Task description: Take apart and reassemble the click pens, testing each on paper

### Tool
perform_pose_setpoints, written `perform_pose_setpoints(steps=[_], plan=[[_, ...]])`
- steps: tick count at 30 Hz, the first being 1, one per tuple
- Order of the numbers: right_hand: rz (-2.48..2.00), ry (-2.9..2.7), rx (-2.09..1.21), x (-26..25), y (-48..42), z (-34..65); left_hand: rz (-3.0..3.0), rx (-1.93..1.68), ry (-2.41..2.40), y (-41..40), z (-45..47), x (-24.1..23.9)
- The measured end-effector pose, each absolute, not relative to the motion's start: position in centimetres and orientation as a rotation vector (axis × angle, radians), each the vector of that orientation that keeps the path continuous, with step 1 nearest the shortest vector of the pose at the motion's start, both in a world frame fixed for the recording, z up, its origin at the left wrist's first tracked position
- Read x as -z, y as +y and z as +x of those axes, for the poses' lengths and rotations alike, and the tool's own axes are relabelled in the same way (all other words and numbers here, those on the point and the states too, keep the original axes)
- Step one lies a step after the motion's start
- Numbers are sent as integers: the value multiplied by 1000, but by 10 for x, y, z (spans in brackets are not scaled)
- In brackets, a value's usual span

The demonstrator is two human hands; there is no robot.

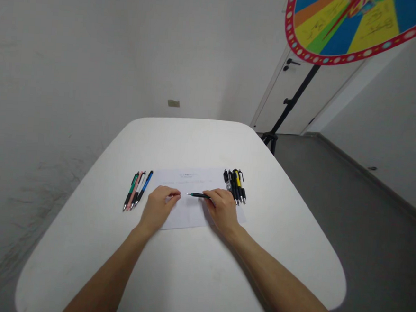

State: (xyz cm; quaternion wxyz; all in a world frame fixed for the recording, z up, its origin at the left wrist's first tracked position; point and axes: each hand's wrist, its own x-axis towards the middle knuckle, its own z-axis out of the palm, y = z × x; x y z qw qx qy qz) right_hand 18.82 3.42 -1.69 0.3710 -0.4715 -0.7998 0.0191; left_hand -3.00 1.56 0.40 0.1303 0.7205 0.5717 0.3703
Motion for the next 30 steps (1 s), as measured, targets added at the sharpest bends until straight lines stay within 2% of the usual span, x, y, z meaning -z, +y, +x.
perform_pose_setpoints(steps=[3, 7, 30], plan=[[-1187, -2048, -35, 16, 34, 188, 1717, -1195, 1611, 14, -23, -6], [-1159, -2058, -30, 15, 34, 187, 1558, -1215, 1560, 14, -16, -6], [-1059, -2249, 64, 12, 30, 186, 1866, -1127, 1511, 10, -18, -7]])
